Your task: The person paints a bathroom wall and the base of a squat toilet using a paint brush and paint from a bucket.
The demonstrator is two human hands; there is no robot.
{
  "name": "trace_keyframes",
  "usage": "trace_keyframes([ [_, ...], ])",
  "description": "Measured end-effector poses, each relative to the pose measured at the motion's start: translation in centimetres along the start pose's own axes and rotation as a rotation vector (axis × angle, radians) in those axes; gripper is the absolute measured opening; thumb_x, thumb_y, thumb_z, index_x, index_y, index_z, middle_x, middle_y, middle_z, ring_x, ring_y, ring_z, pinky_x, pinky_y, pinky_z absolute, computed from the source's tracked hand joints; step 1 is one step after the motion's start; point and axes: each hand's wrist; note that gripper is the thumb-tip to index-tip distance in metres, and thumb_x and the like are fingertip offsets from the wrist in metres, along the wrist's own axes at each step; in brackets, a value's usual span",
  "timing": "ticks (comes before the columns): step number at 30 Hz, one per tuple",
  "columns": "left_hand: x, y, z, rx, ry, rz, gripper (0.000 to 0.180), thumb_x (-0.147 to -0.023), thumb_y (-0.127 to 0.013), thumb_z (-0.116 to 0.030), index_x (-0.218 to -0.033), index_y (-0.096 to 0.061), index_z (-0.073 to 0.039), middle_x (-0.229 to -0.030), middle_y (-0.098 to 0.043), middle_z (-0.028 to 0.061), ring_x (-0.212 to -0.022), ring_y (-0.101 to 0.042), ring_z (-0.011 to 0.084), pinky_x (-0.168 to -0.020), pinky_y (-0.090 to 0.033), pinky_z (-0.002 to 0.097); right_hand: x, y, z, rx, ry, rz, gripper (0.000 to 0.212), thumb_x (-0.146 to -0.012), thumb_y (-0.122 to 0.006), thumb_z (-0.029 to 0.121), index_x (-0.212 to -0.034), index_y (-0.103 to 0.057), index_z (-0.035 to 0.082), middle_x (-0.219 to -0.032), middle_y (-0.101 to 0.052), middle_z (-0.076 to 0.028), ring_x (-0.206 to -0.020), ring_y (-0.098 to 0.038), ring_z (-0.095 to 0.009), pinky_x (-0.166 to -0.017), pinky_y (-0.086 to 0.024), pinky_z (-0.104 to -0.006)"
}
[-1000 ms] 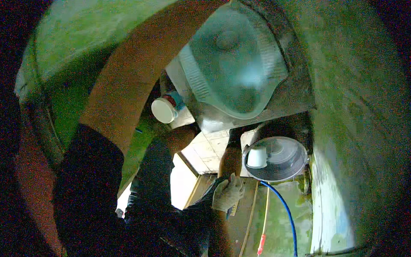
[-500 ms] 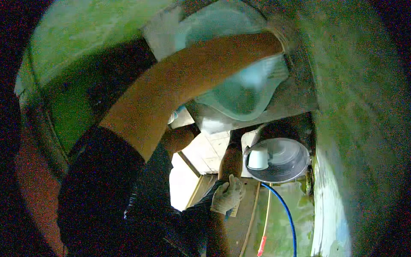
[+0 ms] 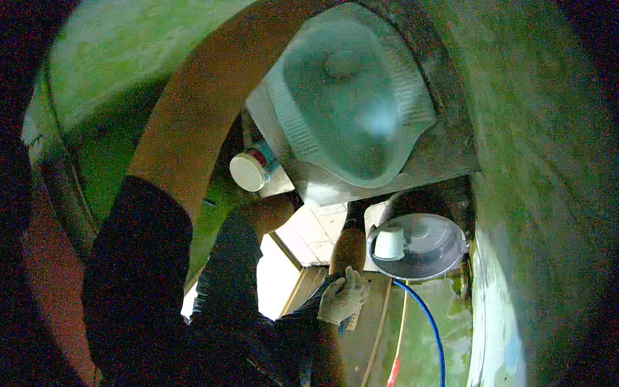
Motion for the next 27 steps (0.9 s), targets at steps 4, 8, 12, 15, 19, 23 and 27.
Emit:
trace_keyframes([
  [4,-7.1,-5.0,3.6,-0.464,-0.432,-0.253,0.038,-0.097,-0.045,-0.019,-0.132,-0.05,-0.005,-0.135,-0.048,0.0164,-0.087,-0.058,0.0248,-0.078,-0.048,0.0428,-0.8,-0.2,1.4,-0.033,0.046,0.034,0.035,-0.081,-0.056,0.009,-0.116,-0.061,0.013,-0.11,-0.06,-0.012,-0.107,-0.052,-0.033,-0.095,-0.038,-0.0481],
  [8,1.4,0.8,-4.7,-0.075,-0.229,0.045,0.04,-0.099,-0.042,-0.02,-0.135,-0.046,-0.004,-0.137,-0.047,0.015,-0.087,-0.058,0.0248,-0.078,-0.048,0.0417,-0.2,-0.2,-0.3,0.04,0.06,-0.036,0.035,-0.08,-0.056,0.009,-0.115,-0.061,0.011,-0.11,-0.06,-0.012,-0.106,-0.053,-0.033,-0.095,-0.039,-0.0477],
  [12,-0.4,-3.7,2.3,-0.057,-0.017,-0.432,0.042,-0.099,-0.042,-0.028,-0.136,-0.046,-0.01,-0.134,-0.05,0.012,-0.102,-0.058,0.0251,-0.082,-0.048,0.039,-0.3,-0.5,0.7,-0.005,0.027,0.047,0.032,-0.085,-0.054,0.016,-0.116,-0.06,0.014,-0.113,-0.06,-0.008,-0.112,-0.051,-0.032,-0.099,-0.036,-0.0492],
  [15,-1.2,-0.1,5.1,-0.173,0.003,0.039,0.036,-0.098,-0.043,-0.027,-0.126,-0.055,-0.008,-0.122,-0.057,0.0126,-0.101,-0.058,0.026,-0.081,-0.048,0.0375,-0.6,0.2,0.9,0.004,0.001,0.051,0.032,-0.085,-0.054,0.015,-0.116,-0.06,0.013,-0.113,-0.06,-0.008,-0.112,-0.051,-0.033,-0.099,-0.035,-0.0491],
  [19,-1.9,-0.7,5.2,-0.398,-0.283,-0.299,0.033,-0.098,-0.042,-0.026,-0.113,-0.063,-0.006,-0.108,-0.061,0.0119,-0.099,-0.059,0.0262,-0.079,-0.048,0.0351,-0.7,-0.1,0.8,0.019,0.018,0.046,0.033,-0.084,-0.055,0.014,-0.117,-0.059,0.013,-0.114,-0.06,-0.009,-0.112,-0.051,-0.033,-0.099,-0.036,-0.0488],
  [23,1.0,2.1,-3.3,-0.24,-0.428,0.248,0.037,-0.1,-0.036,-0.024,-0.13,-0.049,-0.006,-0.127,-0.052,0.012,-0.104,-0.055,0.0236,-0.085,-0.046,0.0391,-0.4,0.1,0.4,0.079,-0.005,0.038,0.037,-0.082,-0.055,0.011,-0.119,-0.058,0.014,-0.113,-0.06,-0.01,-0.11,-0.052,-0.031,-0.096,-0.038,-0.0475],
  [27,1.7,2.0,-0.3,-0.189,-0.302,0.17,0.037,-0.099,-0.038,-0.025,-0.131,-0.049,-0.007,-0.126,-0.053,0.0123,-0.101,-0.057,0.0242,-0.083,-0.047,0.04,-0.2,-1.1,0.5,0.075,0.058,0.018,0.039,-0.082,-0.056,0.01,-0.121,-0.057,0.015,-0.112,-0.059,-0.01,-0.108,-0.054,-0.03,-0.093,-0.041,-0.0464],
])
Point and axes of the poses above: each hand's wrist, its own x-axis away from the middle knuckle, its own y-axis out of the back of the hand, z = x × y
